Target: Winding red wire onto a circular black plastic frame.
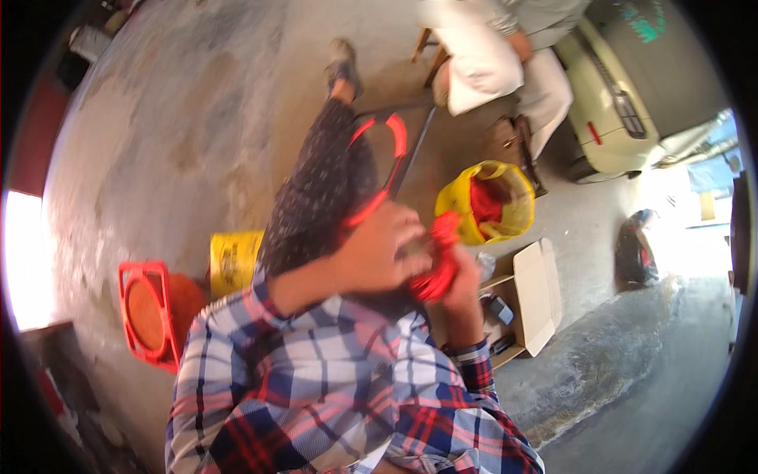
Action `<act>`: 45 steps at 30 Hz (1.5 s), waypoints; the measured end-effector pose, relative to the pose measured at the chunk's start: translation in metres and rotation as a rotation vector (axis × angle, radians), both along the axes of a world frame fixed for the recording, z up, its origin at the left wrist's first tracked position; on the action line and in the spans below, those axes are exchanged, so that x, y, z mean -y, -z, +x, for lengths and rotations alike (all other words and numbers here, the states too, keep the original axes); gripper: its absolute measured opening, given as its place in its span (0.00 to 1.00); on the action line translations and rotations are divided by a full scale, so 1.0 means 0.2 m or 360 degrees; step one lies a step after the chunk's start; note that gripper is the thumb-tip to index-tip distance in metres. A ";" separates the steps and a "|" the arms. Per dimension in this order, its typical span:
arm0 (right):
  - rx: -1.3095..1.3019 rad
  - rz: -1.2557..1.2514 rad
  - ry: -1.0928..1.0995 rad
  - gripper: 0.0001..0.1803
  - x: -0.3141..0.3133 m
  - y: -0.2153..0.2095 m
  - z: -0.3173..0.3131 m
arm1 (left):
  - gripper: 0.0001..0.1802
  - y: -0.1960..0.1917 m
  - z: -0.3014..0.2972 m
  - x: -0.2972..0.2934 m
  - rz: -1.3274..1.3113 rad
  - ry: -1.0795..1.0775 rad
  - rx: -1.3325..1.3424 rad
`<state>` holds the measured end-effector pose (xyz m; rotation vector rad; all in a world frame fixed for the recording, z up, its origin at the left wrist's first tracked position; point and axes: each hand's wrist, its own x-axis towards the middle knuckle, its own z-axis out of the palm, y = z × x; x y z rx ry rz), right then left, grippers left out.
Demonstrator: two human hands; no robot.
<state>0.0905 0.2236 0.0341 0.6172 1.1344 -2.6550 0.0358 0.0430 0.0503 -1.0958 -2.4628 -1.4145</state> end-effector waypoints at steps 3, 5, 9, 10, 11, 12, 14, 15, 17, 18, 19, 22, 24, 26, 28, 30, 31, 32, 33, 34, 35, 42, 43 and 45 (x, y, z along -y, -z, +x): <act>-0.0254 -0.0120 -0.0144 0.20 0.13 -0.08 -0.01 | 0.29 -0.05 0.04 -0.04 0.0039 -0.0035 0.0170; -0.0337 -0.0230 -0.0256 0.21 0.16 -0.04 -0.03 | 0.30 -0.03 0.02 0.01 0.0165 0.0006 0.0436; -0.0287 -0.0266 -0.0371 0.27 0.20 -0.06 0.00 | 0.26 -0.11 0.04 0.00 0.0426 0.0062 0.0863; -0.0343 -0.0104 -0.0471 0.28 0.19 -0.06 0.00 | 0.24 -0.12 0.04 0.00 0.0752 0.0140 0.1223; -0.0393 0.0057 -0.0572 0.29 0.19 -0.06 0.00 | 0.23 -0.13 0.04 0.00 0.1078 0.0215 0.1586; -0.0401 0.0059 -0.0567 0.29 0.16 -0.01 -0.04 | 0.23 -0.15 0.02 0.02 0.1074 0.0223 0.1579; -0.0463 0.0091 -0.1065 0.28 0.06 0.09 -0.12 | 0.21 -0.25 -0.06 0.07 0.1595 0.0220 0.1642; -0.0336 0.0033 -0.0881 0.23 0.03 0.10 -0.14 | 0.21 -0.25 -0.11 0.11 0.1625 0.0209 0.1536; -0.0391 0.0018 -0.0650 0.19 0.00 0.15 -0.21 | 0.21 -0.21 -0.21 0.22 0.1579 0.0083 0.1338; -0.0440 0.0005 -0.0414 0.16 -0.03 0.20 -0.26 | 0.21 -0.20 -0.24 0.27 0.1576 0.0075 0.1328; -0.0427 0.0063 -0.0474 0.15 -0.08 0.27 -0.31 | 0.19 -0.20 -0.28 0.31 0.0787 -0.0028 0.0619; -0.0538 0.1340 -0.0785 0.19 0.00 0.27 -0.39 | 0.13 -0.09 -0.33 0.37 -0.0373 -0.0105 -0.0219; -0.0650 0.1538 -0.0956 0.21 0.06 0.27 -0.40 | 0.12 -0.05 -0.31 0.34 -0.1233 0.0037 0.0132; -0.0759 0.1736 -0.1135 0.24 0.11 0.30 -0.39 | 0.12 0.08 -0.32 0.31 -0.0971 0.0092 0.0238; -0.0873 0.1619 -0.1114 0.25 0.13 0.35 -0.38 | 0.12 0.15 -0.30 0.27 -0.0706 0.0146 0.0350; -0.0835 0.1688 -0.0997 0.25 0.12 0.37 -0.38 | 0.12 0.16 -0.27 0.22 -0.0459 -0.0100 0.0421; -0.0796 0.1756 -0.0892 0.24 0.11 0.36 -0.37 | 0.12 0.16 -0.26 0.21 -0.0457 -0.0101 0.0431; -0.0789 0.1756 -0.0897 0.24 0.11 0.36 -0.35 | 0.12 0.15 -0.24 0.21 -0.0360 -0.0110 0.0285; -0.0889 0.1805 -0.0717 0.23 0.10 0.35 -0.32 | 0.12 0.15 -0.23 0.20 -0.0265 -0.0118 0.0139; -0.0991 0.1850 -0.0537 0.22 0.10 0.34 -0.30 | 0.12 0.14 -0.23 0.20 -0.0262 -0.0120 0.0146; -0.0985 0.1849 -0.0543 0.22 0.08 0.36 -0.28 | 0.12 0.14 -0.23 0.20 -0.0120 -0.0202 0.0084; -0.0587 0.1007 -0.0242 0.22 -0.20 0.21 -0.16 | 0.26 0.43 -0.30 0.18 0.0520 -0.0556 0.1372; -0.0662 0.0381 -0.0058 0.23 -0.27 0.20 -0.17 | 0.26 0.45 -0.30 0.16 0.0700 -0.0469 0.1679; -0.0810 -0.0165 0.0140 0.24 -0.41 0.15 -0.13 | 0.25 0.25 -0.28 0.12 0.0792 -0.0139 0.2061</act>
